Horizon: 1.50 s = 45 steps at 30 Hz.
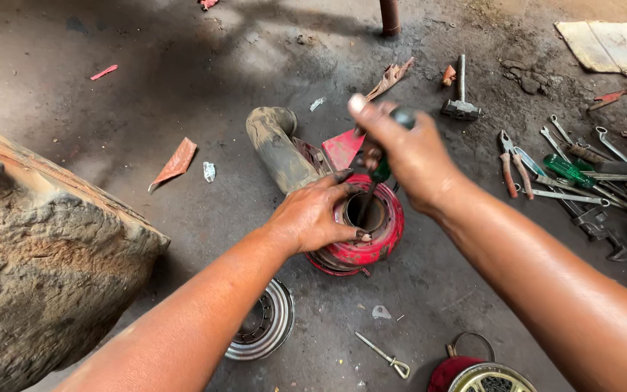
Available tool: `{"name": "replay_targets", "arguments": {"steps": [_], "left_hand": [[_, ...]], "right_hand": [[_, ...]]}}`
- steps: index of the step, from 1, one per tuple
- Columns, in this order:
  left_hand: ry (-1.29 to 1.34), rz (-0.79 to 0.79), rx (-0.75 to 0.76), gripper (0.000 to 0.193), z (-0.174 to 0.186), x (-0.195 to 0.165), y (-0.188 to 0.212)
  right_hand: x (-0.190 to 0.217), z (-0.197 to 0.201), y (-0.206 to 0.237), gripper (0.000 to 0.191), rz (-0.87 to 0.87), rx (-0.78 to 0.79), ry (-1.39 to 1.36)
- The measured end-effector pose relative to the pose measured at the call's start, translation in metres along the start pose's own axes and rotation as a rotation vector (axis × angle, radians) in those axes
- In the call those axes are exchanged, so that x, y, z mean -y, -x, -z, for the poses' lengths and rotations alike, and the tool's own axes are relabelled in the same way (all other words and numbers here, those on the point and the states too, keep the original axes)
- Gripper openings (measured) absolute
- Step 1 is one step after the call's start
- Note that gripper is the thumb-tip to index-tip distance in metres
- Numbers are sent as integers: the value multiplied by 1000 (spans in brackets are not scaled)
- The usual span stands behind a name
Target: The person uses a screwdriver to scrape and clean the inside of a red cylindrical metal part. They then place the part down and pick up a larger, dark-colored metal component, continuing to clean its interior with the same tool.
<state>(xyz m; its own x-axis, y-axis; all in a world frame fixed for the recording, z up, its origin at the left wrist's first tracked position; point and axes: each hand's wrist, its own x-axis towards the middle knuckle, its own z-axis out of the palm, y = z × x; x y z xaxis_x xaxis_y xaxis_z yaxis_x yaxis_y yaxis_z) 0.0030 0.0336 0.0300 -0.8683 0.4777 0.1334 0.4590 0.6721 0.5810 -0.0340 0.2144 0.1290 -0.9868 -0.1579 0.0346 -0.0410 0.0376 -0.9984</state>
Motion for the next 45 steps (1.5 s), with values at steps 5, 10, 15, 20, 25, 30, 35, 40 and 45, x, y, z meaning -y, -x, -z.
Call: {"name": "replay_targets", "arguments": {"steps": [5, 10, 15, 20, 25, 30, 35, 40, 45], "left_hand": [[-1, 20, 16, 81, 0, 1, -1], [8, 25, 26, 82, 1, -1, -1], [7, 11, 3, 82, 0, 0, -2], [2, 38, 37, 81, 0, 3, -3], [23, 6, 6, 80, 1, 2, -3], [3, 41, 36, 79, 2, 0, -4], [-6, 60, 46, 81, 2, 0, -5], [38, 26, -4, 80, -1, 1, -1], [22, 21, -16, 82, -2, 2, -1]], "right_hand": [[22, 11, -5, 41, 18, -73, -152], [9, 7, -2, 44, -44, -84, -100], [15, 7, -1, 39, -57, -1, -36], [24, -7, 5, 39, 4, -36, -34], [18, -28, 18, 41, 56, 160, 55], [28, -16, 14, 43, 63, 79, 93], [8, -21, 14, 42, 46, 59, 162], [-16, -26, 16, 35, 17, 148, 140], [4, -12, 11, 38, 37, 170, 139]]}}
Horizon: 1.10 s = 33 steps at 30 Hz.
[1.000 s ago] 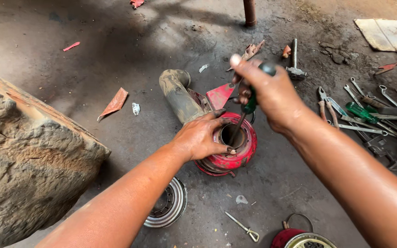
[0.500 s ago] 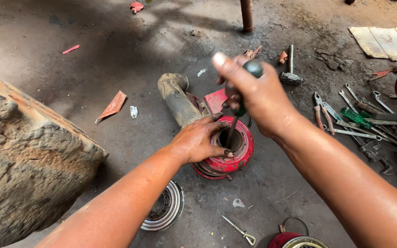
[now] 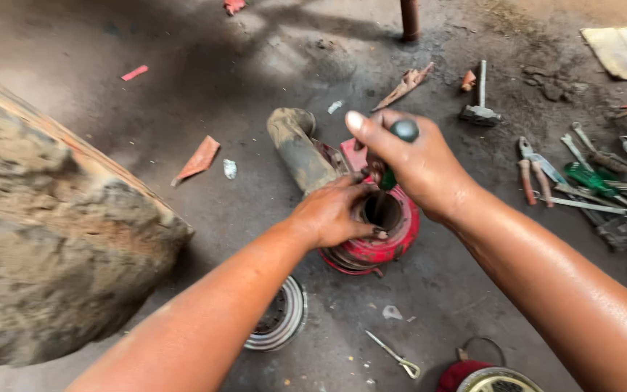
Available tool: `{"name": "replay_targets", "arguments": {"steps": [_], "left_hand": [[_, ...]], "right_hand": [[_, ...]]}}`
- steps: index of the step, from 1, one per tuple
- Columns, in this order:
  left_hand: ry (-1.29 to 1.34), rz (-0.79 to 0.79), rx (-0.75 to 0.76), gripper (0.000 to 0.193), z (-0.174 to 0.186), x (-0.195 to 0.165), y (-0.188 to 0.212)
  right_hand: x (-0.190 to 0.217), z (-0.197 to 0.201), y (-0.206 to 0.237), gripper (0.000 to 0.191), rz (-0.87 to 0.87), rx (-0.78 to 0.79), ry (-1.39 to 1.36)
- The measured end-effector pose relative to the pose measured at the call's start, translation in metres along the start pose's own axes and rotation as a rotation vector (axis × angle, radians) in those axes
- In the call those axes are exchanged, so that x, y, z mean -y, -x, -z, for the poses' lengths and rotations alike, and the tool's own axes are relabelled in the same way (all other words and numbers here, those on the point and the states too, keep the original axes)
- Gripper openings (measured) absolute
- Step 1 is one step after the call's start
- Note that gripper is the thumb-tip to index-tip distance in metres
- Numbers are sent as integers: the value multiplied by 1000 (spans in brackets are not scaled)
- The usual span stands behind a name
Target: The person uses a screwdriver to scrape and clean the inside of a red cylindrical metal part. They then place the part down and pick up a larger, dark-colored metal component, continuing to clean its interior with the same tool.
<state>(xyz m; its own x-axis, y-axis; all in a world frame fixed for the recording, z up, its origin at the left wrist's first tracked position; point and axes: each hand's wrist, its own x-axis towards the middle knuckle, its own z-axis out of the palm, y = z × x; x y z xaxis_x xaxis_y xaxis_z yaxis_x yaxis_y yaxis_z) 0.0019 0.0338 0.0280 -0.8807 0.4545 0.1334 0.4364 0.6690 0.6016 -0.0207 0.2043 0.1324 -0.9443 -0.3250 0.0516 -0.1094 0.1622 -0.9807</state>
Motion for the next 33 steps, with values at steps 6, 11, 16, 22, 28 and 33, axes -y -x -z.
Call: {"name": "replay_targets", "arguments": {"steps": [6, 11, 16, 22, 28, 33], "left_hand": [[2, 2, 43, 80, 4, -3, -3], [-16, 78, 100, 85, 5, -4, -4], [-14, -6, 15, 81, 2, -2, -5], [33, 40, 60, 77, 3, -3, -5], [10, 90, 92, 84, 6, -3, -4], [-4, 21, 54, 82, 7, -2, -4]], "right_hand": [[16, 7, 1, 40, -76, -19, 106], [23, 21, 3, 41, -212, 169, 804], [47, 31, 5, 48, -327, 160, 674], [58, 18, 10, 44, -327, 346, 309], [60, 26, 4, 47, -141, 180, 231], [46, 27, -2, 51, -217, 55, 182]]}}
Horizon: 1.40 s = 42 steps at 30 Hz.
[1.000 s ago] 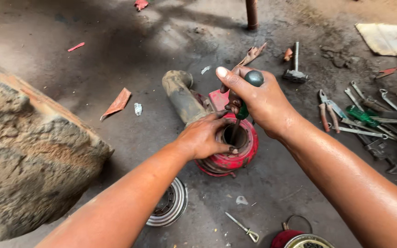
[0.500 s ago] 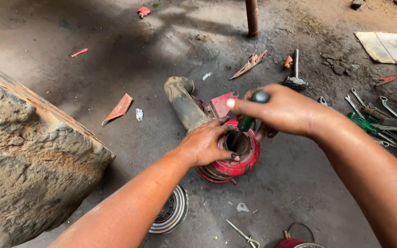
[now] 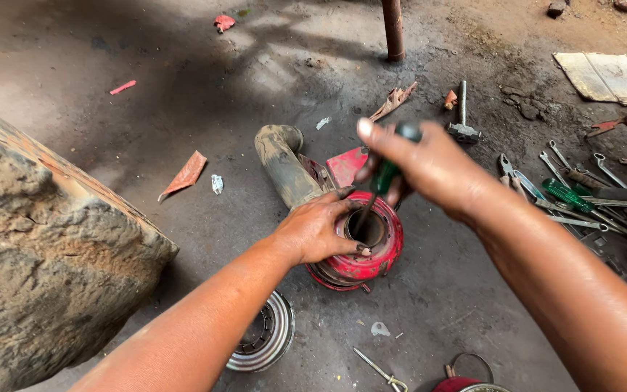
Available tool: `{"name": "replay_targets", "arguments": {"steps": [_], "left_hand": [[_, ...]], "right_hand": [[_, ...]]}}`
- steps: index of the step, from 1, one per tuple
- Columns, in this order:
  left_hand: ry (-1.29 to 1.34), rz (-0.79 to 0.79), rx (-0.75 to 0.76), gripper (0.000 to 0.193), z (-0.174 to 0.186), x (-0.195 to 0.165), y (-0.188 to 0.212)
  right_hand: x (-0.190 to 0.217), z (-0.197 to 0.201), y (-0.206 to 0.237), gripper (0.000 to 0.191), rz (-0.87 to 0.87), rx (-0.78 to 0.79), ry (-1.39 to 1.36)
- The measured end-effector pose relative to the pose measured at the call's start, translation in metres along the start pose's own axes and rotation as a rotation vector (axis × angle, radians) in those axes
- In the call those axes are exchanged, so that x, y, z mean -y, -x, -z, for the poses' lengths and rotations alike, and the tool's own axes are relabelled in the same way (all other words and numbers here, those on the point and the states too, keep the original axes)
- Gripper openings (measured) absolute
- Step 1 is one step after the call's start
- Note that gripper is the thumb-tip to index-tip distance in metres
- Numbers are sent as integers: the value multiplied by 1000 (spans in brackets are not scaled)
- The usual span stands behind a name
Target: The person uses a screwdriver to scrape and clean the inside of a red cylindrical metal part. They then place the part down and pick up a larger, dark-colored metal component, continuing to clean its interior with the same tool.
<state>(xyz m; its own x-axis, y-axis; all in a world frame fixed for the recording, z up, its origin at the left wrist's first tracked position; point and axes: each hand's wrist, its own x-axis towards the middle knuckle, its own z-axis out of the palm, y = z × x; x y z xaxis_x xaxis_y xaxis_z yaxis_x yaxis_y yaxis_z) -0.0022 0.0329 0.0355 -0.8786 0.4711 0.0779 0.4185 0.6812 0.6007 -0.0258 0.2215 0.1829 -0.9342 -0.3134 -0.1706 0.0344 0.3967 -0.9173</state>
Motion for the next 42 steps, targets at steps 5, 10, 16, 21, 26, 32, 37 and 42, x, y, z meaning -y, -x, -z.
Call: {"name": "replay_targets", "arguments": {"steps": [5, 10, 16, 21, 26, 32, 37, 42], "left_hand": [[-13, 47, 41, 82, -1, 0, 0], [-3, 1, 6, 82, -4, 2, 1], [-4, -9, -11, 81, -6, 4, 0], [-1, 7, 0, 81, -5, 4, -1], [6, -19, -22, 85, -3, 2, 1], [80, 47, 13, 89, -1, 2, -1], [619, 271, -53, 94, 4, 16, -12], [603, 212, -123, 96, 1, 33, -13]], "right_hand": [[-19, -9, -4, 52, -102, 48, 71], [-21, -10, -4, 48, -47, 83, 98], [-17, -9, -2, 49, -78, 79, 108], [-20, -6, -2, 50, -83, 67, 105], [-23, -5, -7, 48, -59, -32, -5], [-37, -11, -12, 46, -126, -37, -34], [-45, -14, -14, 46, -169, -29, -57], [-43, -14, -13, 45, -150, -20, -43]]}}
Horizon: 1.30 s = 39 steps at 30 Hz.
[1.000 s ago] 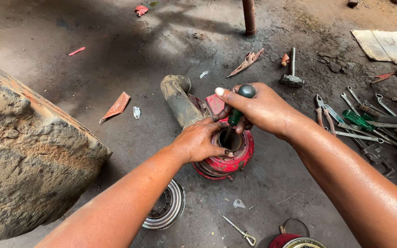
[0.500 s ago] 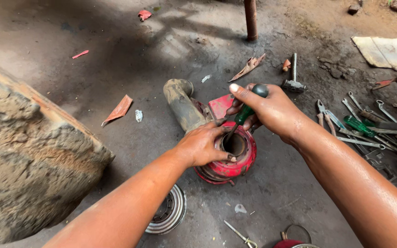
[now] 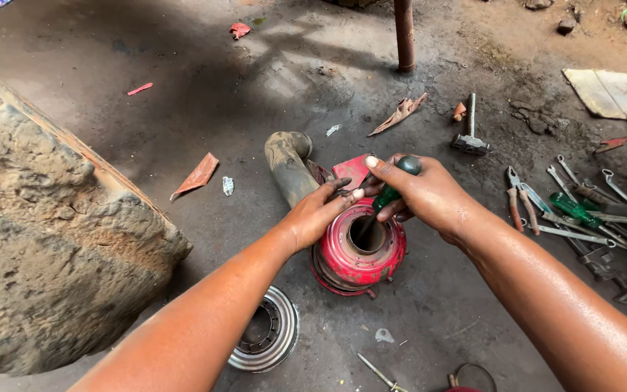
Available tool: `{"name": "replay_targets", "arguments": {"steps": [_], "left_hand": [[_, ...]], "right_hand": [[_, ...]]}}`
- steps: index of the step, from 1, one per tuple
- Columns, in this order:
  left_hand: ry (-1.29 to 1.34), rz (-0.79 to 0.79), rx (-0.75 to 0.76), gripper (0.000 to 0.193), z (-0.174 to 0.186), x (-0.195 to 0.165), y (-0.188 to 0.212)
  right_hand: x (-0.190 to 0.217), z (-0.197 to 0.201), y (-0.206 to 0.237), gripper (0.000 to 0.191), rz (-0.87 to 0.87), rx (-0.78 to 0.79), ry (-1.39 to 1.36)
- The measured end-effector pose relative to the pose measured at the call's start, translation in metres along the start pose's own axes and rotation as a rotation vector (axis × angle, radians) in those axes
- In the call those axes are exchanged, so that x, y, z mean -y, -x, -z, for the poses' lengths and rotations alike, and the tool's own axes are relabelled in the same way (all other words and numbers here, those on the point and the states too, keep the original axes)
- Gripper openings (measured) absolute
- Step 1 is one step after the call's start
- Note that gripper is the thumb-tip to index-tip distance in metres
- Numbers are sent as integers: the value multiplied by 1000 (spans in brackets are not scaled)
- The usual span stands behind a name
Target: The person uses a screwdriver to scrape and clean the inside of a red cylindrical metal part. They then place the part down and pick up a larger, dark-colored metal component, continuing to clean its interior with the same tool.
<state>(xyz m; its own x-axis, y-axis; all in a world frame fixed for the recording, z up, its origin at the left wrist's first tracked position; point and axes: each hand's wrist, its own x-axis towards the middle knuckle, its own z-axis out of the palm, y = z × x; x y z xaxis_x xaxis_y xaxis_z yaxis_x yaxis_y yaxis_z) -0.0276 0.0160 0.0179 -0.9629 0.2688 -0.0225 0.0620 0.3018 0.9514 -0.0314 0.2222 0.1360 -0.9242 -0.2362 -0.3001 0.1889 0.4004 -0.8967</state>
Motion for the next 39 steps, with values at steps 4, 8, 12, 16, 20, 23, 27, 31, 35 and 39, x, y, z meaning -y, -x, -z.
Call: {"name": "replay_targets", "arguments": {"steps": [4, 8, 12, 16, 20, 23, 27, 31, 35, 39], "left_hand": [[-14, 42, -7, 93, -5, 6, 1], [-107, 1, 19, 84, -8, 4, 0], [6, -17, 48, 81, -7, -3, 2], [-148, 101, 57, 87, -5, -11, 8], [-329, 38, 84, 85, -6, -18, 13], [-468, 10, 105, 82, -9, -21, 16], [-559, -26, 125, 82, -12, -23, 18], [-573, -92, 125, 80, -14, -26, 19], [-617, 2, 161, 78, -16, -29, 17], [-608, -88, 138, 83, -15, -26, 17]], "right_hand": [[3, -2, 2, 45, -41, -14, 39], [6, -2, 5, 47, 5, 12, 52], [7, 0, 6, 48, -1, 11, 55], [6, 5, 5, 47, 7, -31, 39], [9, 7, 6, 44, 19, -41, -13], [14, 4, 9, 42, 21, -36, -8], [20, 1, 16, 36, 73, 22, 77], [16, -3, 20, 30, 129, 99, 294], [-1, -9, 19, 24, 247, 139, 464], [-19, -10, 14, 22, 328, 205, 386]]}}
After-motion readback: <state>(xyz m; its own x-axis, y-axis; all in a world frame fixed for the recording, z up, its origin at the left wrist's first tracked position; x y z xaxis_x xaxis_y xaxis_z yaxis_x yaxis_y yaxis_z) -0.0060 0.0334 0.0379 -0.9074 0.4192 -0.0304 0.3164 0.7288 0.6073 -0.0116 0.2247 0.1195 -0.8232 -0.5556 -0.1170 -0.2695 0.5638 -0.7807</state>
